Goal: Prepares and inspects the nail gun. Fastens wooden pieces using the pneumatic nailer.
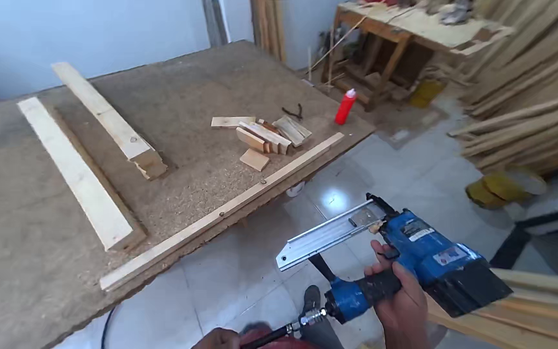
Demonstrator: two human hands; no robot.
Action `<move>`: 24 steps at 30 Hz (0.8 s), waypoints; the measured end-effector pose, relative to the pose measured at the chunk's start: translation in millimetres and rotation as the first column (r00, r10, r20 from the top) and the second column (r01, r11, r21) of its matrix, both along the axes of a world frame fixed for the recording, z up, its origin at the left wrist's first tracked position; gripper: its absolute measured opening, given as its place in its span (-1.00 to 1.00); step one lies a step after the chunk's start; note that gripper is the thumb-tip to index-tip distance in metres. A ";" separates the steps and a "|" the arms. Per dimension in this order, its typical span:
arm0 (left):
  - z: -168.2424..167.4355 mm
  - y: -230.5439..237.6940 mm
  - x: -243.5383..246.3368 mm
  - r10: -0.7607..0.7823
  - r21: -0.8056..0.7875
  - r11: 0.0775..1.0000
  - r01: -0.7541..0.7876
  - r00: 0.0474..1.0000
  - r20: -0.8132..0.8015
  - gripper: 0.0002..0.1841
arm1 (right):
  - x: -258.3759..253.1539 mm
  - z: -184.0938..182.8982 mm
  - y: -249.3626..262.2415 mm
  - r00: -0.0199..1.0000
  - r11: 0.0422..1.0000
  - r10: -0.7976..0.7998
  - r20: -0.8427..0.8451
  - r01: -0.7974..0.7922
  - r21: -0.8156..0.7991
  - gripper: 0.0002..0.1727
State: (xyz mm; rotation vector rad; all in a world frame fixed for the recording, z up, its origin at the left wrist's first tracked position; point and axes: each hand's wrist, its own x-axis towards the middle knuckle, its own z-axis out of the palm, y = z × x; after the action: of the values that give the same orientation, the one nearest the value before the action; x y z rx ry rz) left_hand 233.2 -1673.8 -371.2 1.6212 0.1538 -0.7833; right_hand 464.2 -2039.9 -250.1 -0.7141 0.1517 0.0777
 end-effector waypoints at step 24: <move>-5.6 47.8 412.4 0.050 0.861 0.440 -0.256 0.964 0.261 -0.48 | 545.3 93.5 114.6 0.683 0.664 0.721 0.120 -0.631 -0.401 -0.52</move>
State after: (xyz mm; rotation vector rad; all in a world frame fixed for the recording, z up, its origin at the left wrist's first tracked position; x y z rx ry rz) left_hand 645.5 -1626.0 -376.8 2.6506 0.6644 -0.3552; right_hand 1009.6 -1925.3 -156.6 -1.0864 -0.3975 0.7007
